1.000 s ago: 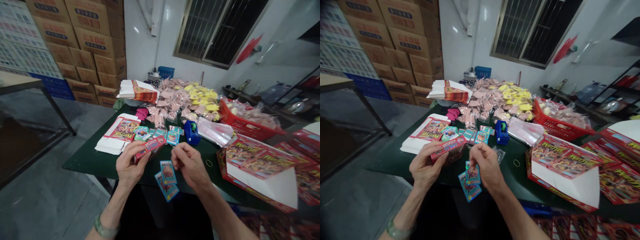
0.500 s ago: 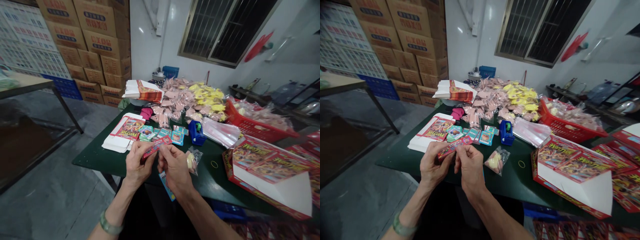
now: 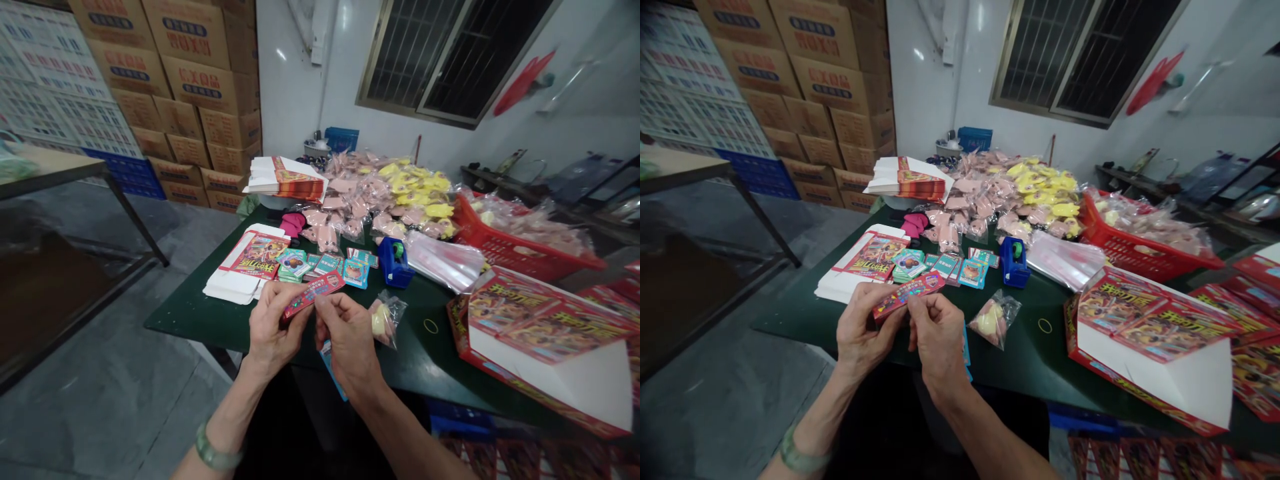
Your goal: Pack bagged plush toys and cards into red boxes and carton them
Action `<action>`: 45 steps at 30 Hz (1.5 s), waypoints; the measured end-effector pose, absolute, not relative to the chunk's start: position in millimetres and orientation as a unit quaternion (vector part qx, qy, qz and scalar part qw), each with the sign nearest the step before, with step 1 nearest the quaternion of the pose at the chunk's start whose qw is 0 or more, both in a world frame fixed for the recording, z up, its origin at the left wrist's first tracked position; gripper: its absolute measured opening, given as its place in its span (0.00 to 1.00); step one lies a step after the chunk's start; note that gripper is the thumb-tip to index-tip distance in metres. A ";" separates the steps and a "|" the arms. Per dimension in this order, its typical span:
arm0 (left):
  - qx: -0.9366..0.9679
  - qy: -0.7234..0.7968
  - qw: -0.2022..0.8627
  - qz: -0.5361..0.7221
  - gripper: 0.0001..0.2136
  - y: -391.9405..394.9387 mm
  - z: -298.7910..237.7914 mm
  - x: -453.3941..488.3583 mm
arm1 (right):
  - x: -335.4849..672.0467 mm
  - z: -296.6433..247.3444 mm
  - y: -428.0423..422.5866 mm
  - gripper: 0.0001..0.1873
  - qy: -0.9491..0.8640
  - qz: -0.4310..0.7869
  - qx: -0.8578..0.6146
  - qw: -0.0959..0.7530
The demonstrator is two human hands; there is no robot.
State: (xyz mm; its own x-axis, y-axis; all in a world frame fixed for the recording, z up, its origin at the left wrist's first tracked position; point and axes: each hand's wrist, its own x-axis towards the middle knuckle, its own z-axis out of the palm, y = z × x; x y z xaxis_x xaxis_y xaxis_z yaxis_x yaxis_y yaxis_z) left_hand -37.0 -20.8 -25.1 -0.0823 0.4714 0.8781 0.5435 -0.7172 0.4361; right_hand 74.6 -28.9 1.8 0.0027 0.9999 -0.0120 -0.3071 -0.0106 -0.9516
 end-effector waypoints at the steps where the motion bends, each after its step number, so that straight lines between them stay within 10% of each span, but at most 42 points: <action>1: -0.679 -0.376 0.026 -0.630 0.18 -21.2 -25.3 -37.1 | 75.2 1.3 -28.6 0.16 -0.414 0.573 -0.420 0.569; 45: -0.666 -0.387 -0.009 -0.638 0.09 -24.4 -14.7 -35.6 | 74.5 -9.7 -28.7 0.17 -0.427 0.574 -0.422 0.557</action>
